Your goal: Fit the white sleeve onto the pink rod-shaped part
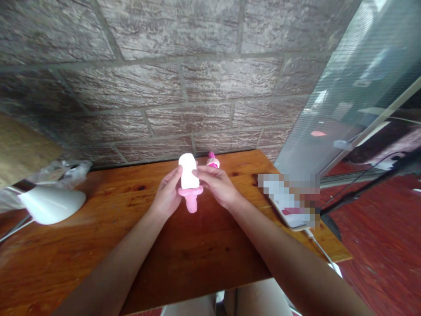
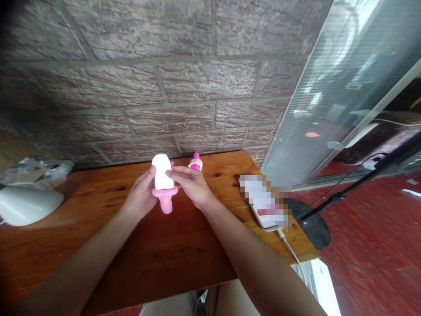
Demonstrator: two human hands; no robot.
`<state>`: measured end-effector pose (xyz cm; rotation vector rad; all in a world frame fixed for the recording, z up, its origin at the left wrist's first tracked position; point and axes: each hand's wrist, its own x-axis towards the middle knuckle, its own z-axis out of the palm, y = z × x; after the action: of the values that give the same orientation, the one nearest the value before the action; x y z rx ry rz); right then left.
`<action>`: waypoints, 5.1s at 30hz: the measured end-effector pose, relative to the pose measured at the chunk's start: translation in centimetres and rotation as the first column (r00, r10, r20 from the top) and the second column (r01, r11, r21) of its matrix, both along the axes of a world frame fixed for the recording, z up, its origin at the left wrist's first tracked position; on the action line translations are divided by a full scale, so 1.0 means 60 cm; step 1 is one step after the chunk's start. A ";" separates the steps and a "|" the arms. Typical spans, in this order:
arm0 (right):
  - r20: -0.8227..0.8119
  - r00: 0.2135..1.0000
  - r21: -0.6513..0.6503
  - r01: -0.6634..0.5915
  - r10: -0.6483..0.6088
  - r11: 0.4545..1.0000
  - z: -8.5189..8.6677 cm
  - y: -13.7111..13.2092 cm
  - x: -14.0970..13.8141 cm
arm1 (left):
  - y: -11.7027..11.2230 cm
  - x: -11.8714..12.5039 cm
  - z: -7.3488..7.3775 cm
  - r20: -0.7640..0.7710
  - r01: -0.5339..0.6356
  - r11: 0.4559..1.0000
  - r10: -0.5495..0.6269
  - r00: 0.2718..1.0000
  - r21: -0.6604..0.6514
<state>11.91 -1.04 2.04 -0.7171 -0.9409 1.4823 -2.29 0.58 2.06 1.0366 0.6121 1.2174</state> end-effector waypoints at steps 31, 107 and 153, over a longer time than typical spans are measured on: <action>0.045 0.984 0.064 0.167 -0.170 0.984 0.001 0.006 0.012 | 0.006 -0.001 -0.011 -0.060 -0.045 0.997 0.049 0.997 0.060; 0.380 0.917 0.164 -0.197 0.123 0.966 -0.008 -0.003 0.007 | 0.011 -0.013 -0.004 -0.010 -0.022 0.997 0.023 1.000 0.068; 0.351 0.907 0.083 -0.278 0.233 0.957 -0.001 -0.013 0.000 | -0.001 -0.013 0.008 -0.037 0.002 0.995 0.002 0.999 0.104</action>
<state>11.89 -1.82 1.98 -0.7889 -1.4294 1.5330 -3.06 0.54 2.51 1.1484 0.5819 1.2428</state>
